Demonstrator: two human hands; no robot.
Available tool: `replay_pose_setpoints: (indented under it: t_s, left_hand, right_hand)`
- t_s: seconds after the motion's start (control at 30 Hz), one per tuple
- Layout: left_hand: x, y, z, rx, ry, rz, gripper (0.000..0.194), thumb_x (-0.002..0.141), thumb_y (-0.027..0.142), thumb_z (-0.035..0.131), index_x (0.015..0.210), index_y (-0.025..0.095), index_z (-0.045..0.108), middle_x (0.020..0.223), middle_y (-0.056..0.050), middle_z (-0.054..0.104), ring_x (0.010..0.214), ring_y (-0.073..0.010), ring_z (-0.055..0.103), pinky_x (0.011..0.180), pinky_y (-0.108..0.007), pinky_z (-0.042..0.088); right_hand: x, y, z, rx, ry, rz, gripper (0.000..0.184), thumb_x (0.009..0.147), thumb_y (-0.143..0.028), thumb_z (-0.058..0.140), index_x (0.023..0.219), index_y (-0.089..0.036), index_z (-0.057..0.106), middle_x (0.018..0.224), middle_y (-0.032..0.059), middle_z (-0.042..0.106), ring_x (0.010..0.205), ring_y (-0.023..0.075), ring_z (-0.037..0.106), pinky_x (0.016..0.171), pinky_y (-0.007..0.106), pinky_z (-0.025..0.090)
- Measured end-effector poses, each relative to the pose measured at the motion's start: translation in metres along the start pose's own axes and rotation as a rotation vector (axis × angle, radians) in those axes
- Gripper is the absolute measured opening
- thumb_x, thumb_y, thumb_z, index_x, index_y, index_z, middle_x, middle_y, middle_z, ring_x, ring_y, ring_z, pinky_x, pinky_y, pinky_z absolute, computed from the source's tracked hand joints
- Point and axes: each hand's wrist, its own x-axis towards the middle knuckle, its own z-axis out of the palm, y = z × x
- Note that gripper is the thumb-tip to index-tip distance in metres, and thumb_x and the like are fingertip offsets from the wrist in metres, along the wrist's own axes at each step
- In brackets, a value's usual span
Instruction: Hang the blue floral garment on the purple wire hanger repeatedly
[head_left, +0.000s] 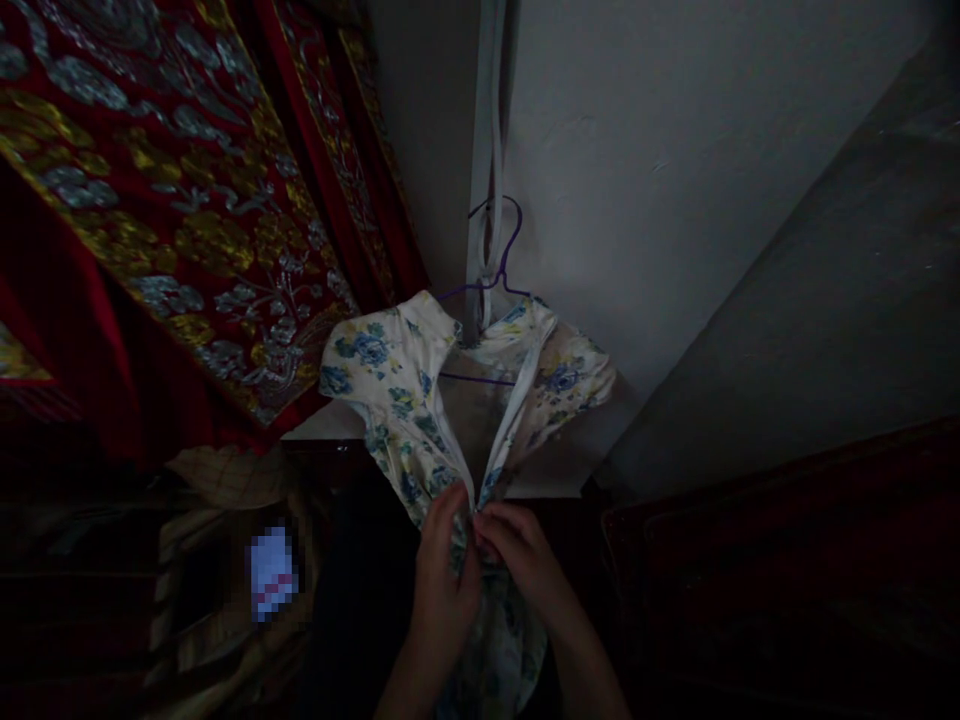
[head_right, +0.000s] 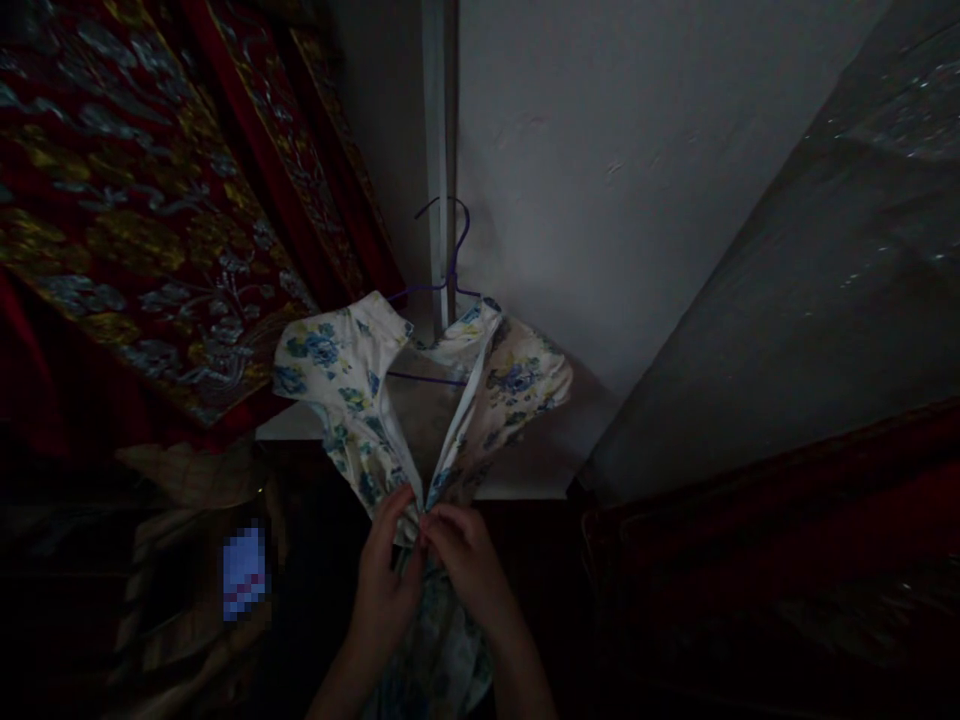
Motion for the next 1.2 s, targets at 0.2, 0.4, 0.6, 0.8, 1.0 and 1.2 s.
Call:
replay_pose_setpoints:
  t_s: [0.2,0.4,0.6,0.8,1.0,1.2]
  left_hand:
    - [0.003,0.005,0.010,-0.060,-0.202,-0.078,0.014,0.090,0.022,0.053,0.086,0.022,0.067,0.081,-0.002,0.071,0.078,-0.0220,0.069,0.075,-0.031,0.053]
    - [0.005,0.006,0.009,0.003,-0.231,-0.069,0.019,0.094,0.027,0.051,0.082,0.022,0.064,0.078,-0.002,0.069,0.076,-0.0202,0.067,0.072,-0.028,0.050]
    - [-0.006,-0.013,0.016,0.063,-0.238,-0.050,0.018,0.092,0.030,0.054,0.078,0.022,0.063,0.076,-0.005,0.069,0.075,-0.0229,0.067,0.071,-0.032,0.050]
    - [0.010,-0.022,0.010,0.067,-0.416,-0.038,0.016,0.091,0.021,0.055,0.084,0.021,0.069,0.083,-0.006,0.074,0.080,-0.0231,0.070,0.075,-0.033,0.053]
    - [0.101,0.058,-0.010,-0.111,-0.209,0.233,0.040,0.094,0.024,0.063,0.134,0.026,0.062,0.098,-0.004,0.076,0.089,-0.0196,0.071,0.087,-0.033,0.054]
    - [0.176,0.137,-0.001,0.016,-0.158,0.564,0.017,0.095,0.032,0.064,0.102,0.021,0.075,0.091,-0.004,0.072,0.080,-0.0173,0.065,0.078,-0.028,0.050]
  right_hand:
    - [-0.005,-0.006,-0.010,0.040,-0.164,0.037,0.041,0.080,-0.054,0.067,0.061,-0.018,0.062,0.044,-0.0052,0.043,0.038,0.0082,0.033,0.044,0.024,0.023]
    - [0.020,-0.049,-0.019,0.231,-0.032,0.004,0.039,0.072,-0.053,0.074,0.062,-0.016,0.064,0.040,-0.0056,0.043,0.035,0.0060,0.030,0.039,0.022,0.016]
    - [0.074,-0.159,-0.032,0.361,-0.132,-0.178,0.028,0.071,-0.040,0.077,0.065,-0.018,0.062,0.041,-0.0103,0.033,0.036,0.0044,0.022,0.036,0.020,0.013]
    - [0.073,-0.162,-0.019,0.277,-0.019,-0.362,0.031,0.074,-0.046,0.074,0.070,-0.017,0.064,0.045,-0.0059,0.047,0.039,0.0065,0.037,0.037,0.019,0.023]
    - [0.047,-0.151,-0.005,0.060,0.023,-0.476,0.031,0.084,-0.047,0.064,0.070,-0.019,0.064,0.047,-0.0050,0.051,0.041,0.0080,0.044,0.042,0.021,0.029]
    - [0.047,-0.176,-0.006,-0.107,0.038,-0.679,0.029,0.093,-0.040,0.058,0.074,-0.019,0.067,0.051,-0.0048,0.050,0.046,0.0088,0.044,0.047,0.022,0.032]
